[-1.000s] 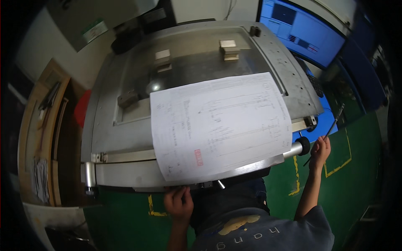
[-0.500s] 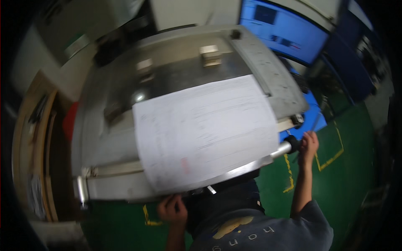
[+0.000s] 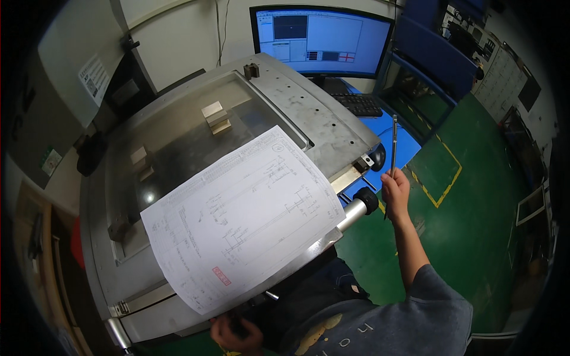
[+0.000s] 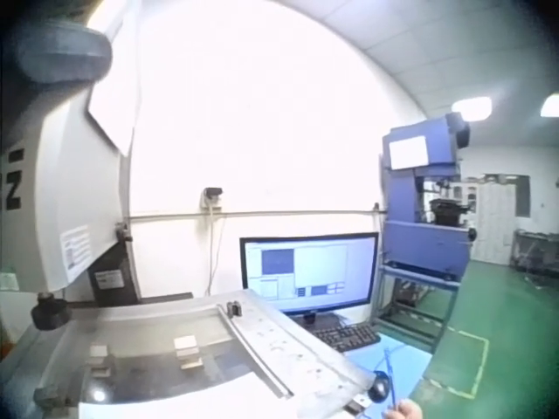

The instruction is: Measuring a metal rod using a vision measurement system and comparing results with a blueprint.

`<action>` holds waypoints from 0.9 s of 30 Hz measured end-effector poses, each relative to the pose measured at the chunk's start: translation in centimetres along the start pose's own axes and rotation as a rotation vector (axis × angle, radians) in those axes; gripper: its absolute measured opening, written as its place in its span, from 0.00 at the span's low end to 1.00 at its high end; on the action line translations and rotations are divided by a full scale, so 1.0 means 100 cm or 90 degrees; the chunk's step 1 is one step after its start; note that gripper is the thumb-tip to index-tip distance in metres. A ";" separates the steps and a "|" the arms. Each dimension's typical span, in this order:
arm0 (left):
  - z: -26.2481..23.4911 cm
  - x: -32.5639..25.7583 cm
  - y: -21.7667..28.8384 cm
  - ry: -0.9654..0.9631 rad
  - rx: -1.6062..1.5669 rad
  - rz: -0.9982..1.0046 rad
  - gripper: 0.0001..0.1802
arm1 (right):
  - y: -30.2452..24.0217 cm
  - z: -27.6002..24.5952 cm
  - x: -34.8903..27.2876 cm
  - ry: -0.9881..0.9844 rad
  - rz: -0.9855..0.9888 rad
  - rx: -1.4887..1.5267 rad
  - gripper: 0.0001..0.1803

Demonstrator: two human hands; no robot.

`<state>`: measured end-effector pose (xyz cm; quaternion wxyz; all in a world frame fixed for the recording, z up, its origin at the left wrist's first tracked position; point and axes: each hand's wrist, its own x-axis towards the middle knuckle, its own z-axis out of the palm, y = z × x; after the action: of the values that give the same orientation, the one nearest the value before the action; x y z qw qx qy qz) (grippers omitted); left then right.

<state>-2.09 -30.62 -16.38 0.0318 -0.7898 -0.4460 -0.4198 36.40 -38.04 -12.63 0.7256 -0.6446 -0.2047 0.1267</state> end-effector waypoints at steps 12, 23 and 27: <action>-0.026 -0.019 -0.030 0.127 -0.152 -0.335 0.06 | -0.003 0.014 0.101 0.030 0.011 -0.066 0.14; -0.055 -0.010 -0.036 0.064 -0.635 -0.705 0.09 | 0.016 -0.020 0.123 -0.036 -0.415 -0.417 0.13; -0.052 0.021 0.013 -0.293 -0.826 -0.704 0.13 | -0.008 0.026 0.090 -0.026 -0.066 -0.135 0.11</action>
<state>-3.97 -32.17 -11.13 -0.7210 -0.3882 -0.4338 -0.3760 43.12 -31.86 -10.42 0.6544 -0.7038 -0.2648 0.0795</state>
